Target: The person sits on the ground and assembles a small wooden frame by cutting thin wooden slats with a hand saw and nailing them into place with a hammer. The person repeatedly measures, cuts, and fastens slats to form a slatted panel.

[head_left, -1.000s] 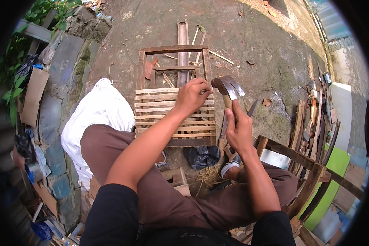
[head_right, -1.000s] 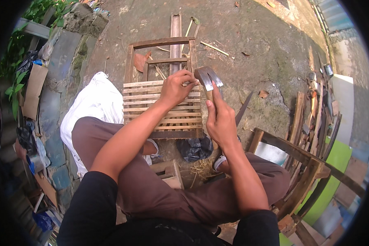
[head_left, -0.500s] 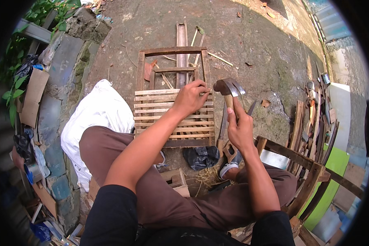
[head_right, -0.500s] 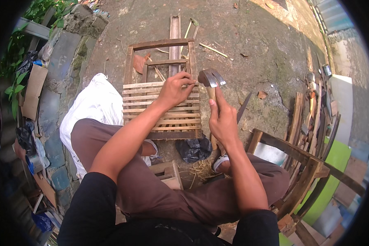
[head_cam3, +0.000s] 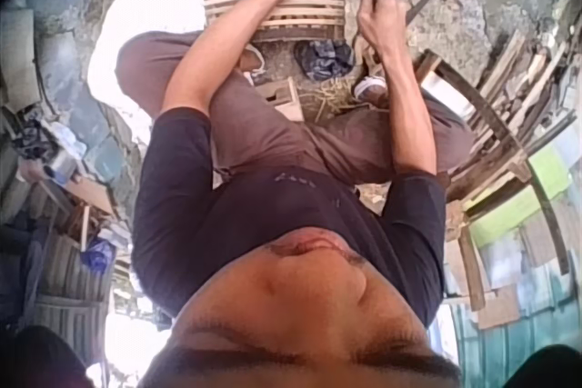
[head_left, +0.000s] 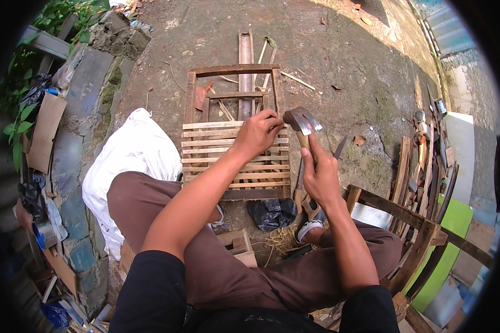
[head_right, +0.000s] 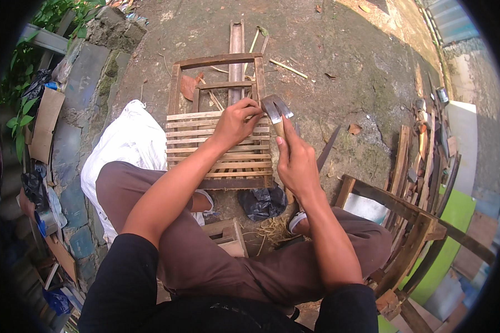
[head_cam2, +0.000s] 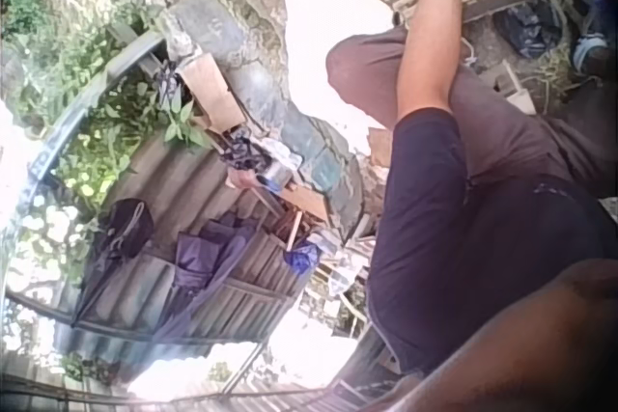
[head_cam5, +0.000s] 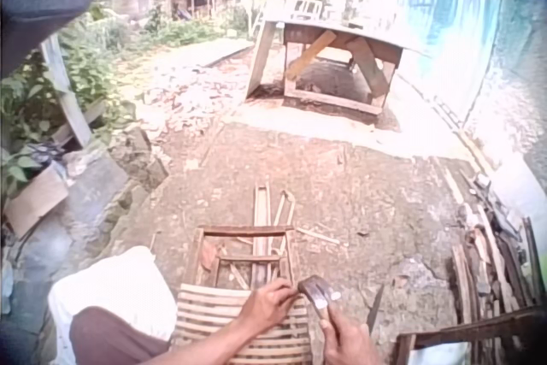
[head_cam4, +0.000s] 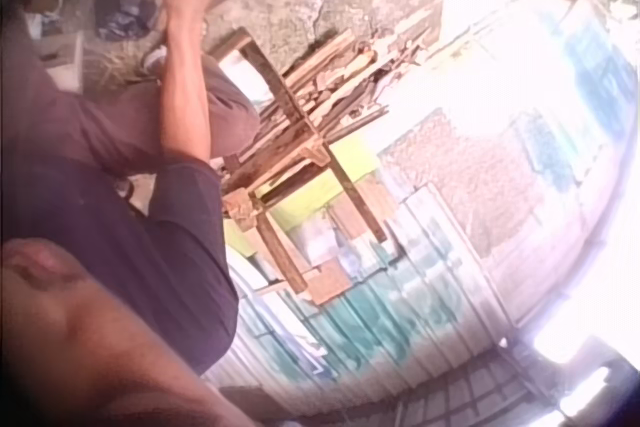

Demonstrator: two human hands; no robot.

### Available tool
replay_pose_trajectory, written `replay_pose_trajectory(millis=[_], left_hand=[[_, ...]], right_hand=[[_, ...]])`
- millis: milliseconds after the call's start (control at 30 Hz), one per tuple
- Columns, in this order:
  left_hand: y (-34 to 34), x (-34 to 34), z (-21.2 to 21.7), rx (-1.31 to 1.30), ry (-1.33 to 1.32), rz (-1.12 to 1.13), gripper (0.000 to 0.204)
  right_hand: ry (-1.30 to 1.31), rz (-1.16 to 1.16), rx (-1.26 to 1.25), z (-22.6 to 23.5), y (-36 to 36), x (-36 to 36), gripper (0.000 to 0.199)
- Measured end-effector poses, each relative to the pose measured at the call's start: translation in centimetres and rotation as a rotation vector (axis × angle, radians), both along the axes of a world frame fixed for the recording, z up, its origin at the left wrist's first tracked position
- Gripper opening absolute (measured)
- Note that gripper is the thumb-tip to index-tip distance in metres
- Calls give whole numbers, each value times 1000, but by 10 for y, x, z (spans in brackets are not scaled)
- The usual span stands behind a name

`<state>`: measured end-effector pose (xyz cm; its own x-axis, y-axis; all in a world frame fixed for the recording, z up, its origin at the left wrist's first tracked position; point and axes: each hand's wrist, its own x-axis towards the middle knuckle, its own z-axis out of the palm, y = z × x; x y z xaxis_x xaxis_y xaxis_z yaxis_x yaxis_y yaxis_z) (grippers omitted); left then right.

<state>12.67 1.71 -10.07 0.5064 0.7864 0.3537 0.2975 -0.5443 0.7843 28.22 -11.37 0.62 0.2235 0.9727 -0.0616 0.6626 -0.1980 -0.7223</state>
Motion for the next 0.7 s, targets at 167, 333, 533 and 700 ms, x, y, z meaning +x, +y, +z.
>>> replay_pose_trajectory(millis=[167,333,533,700], left_hand=[[-1,3,-2,-17,-28,23,9],[-1,4,-1,-47,20,41,11],[1,1,0,-26,-14,0,11],[5,-2,3,-71,-7,-36,16]], right_hand=[[10,-25,-24,-2,-1,3,50],[20,-30,-20,-1,-2,6,52],[34,-45,-30,1,0,6,52],[17,-18,-30,0,0,4,48]])
